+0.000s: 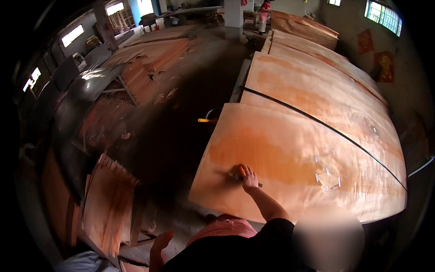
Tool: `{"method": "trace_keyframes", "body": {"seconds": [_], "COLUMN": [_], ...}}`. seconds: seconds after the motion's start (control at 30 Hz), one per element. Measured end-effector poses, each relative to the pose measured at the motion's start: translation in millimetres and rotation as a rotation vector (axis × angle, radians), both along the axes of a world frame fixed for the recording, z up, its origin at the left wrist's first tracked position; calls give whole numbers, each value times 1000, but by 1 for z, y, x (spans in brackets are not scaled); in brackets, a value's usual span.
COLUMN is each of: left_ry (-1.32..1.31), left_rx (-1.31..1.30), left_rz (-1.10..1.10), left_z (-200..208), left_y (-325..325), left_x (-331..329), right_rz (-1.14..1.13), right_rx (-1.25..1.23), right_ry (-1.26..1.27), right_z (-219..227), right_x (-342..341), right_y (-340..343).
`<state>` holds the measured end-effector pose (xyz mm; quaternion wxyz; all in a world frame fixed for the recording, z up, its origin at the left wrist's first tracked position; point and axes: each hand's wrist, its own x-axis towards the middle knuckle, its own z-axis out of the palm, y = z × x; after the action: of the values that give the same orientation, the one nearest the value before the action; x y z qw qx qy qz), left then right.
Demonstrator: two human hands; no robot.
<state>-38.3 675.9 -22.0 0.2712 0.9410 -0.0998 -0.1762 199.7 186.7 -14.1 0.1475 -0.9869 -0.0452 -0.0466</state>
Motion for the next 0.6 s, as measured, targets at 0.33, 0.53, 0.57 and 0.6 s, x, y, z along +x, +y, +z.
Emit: {"method": "trace_keyframes", "body": {"seconds": [0.33, 0.53, 0.57, 0.6], "left_ry": [389, 433, 450, 406], "left_rx": [-174, -59, -36, -59], "left_rz": [-222, -442, -463, -530], "left_z": [-32, 26, 34, 30], "left_y": [14, -51, -62, -69], "left_x": [224, 414, 439, 456], "right_rz": [-142, -477, -522, -566], "right_rx": [-64, 100, 61, 22], "right_ry": [5, 119, 124, 131], "right_z": [21, 32, 32, 32], "right_x": [41, 56, 57, 59], "right_y": [43, 84, 87, 90]}}
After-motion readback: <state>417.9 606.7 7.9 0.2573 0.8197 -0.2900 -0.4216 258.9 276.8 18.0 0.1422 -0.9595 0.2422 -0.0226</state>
